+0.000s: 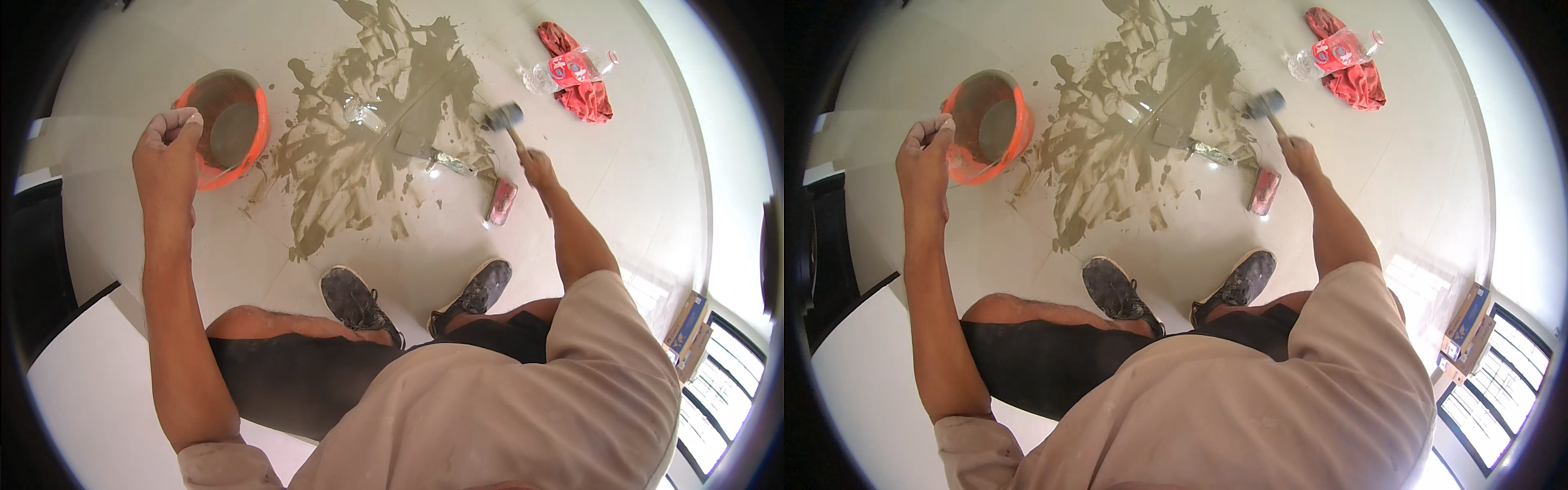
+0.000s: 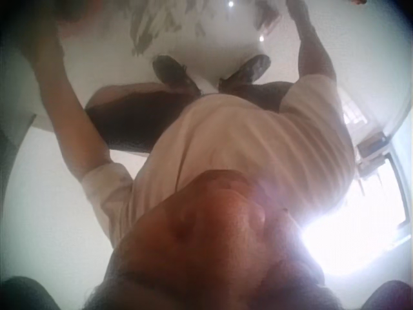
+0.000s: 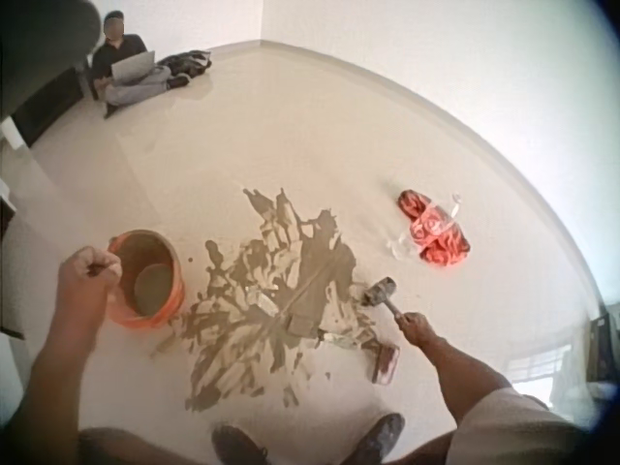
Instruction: The person applies grout to the floor tiles using a spatula, smooths it over the seams with a sponge, and pours water from a bottle into a bucket.
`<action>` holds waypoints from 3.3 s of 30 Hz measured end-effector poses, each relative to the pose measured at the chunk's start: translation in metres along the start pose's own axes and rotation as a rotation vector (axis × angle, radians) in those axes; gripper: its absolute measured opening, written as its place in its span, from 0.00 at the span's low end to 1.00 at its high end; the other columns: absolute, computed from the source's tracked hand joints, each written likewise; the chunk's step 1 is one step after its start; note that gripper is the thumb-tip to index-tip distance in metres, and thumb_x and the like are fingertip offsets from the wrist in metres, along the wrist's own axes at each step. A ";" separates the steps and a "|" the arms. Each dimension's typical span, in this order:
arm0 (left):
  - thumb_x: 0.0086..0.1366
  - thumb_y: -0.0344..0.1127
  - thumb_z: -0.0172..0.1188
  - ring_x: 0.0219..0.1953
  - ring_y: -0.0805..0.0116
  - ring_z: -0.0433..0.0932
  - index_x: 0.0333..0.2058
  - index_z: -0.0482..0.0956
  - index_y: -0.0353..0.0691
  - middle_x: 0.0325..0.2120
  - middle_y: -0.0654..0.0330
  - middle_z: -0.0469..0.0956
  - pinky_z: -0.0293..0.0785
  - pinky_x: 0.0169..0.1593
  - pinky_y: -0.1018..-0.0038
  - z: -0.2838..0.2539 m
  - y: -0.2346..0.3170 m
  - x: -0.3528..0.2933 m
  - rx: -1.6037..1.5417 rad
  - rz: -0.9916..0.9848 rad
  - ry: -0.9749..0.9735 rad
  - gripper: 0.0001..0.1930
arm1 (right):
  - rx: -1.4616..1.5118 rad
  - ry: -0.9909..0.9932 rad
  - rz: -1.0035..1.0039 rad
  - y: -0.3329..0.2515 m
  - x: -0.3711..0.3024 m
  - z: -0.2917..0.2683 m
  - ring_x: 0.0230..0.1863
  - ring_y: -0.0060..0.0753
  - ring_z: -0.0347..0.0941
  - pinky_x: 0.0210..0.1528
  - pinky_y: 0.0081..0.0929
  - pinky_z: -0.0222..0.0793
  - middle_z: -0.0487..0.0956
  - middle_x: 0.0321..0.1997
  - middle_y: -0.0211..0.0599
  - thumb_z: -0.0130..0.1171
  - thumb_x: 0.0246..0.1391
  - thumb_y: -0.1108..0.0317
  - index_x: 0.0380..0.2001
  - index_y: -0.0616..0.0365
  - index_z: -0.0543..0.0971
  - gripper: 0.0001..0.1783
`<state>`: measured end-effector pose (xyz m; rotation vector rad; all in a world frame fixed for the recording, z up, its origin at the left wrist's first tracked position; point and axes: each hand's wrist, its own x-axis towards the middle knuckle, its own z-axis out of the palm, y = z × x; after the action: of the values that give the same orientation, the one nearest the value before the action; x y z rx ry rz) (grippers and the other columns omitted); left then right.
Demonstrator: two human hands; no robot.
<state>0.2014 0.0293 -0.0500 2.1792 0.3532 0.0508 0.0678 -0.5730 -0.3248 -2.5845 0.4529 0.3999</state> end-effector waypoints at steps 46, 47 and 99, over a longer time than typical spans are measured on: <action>0.66 0.41 0.66 0.40 0.76 0.74 0.44 0.84 0.38 0.37 0.65 0.79 0.71 0.47 0.77 0.008 0.030 -0.018 0.124 0.316 0.003 0.14 | -0.154 0.082 -0.115 -0.225 0.013 0.083 0.41 0.69 0.79 0.45 0.57 0.77 0.78 0.44 0.60 0.44 0.65 0.62 0.62 0.45 0.70 0.23; 0.66 0.41 0.66 0.40 0.76 0.74 0.44 0.84 0.38 0.37 0.65 0.79 0.71 0.47 0.77 0.005 0.030 -0.019 0.130 0.315 0.006 0.14 | -0.109 0.179 -0.156 -0.226 0.001 0.081 0.41 0.70 0.79 0.46 0.57 0.76 0.78 0.43 0.64 0.45 0.65 0.63 0.63 0.45 0.71 0.23; 0.70 0.31 0.58 0.37 0.78 0.68 0.36 0.77 0.35 0.34 0.66 0.72 0.65 0.46 0.81 -0.019 0.035 -0.031 0.235 0.138 0.045 0.05 | -0.874 0.084 -0.080 -0.249 0.308 -0.119 0.63 0.33 0.67 0.61 0.62 0.49 0.81 0.54 0.16 0.55 0.64 0.46 0.51 0.23 0.83 0.15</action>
<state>0.1770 0.0164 -0.0077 2.4359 0.2439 0.1419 0.4642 -0.5016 -0.2328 -3.4582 0.2178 0.5512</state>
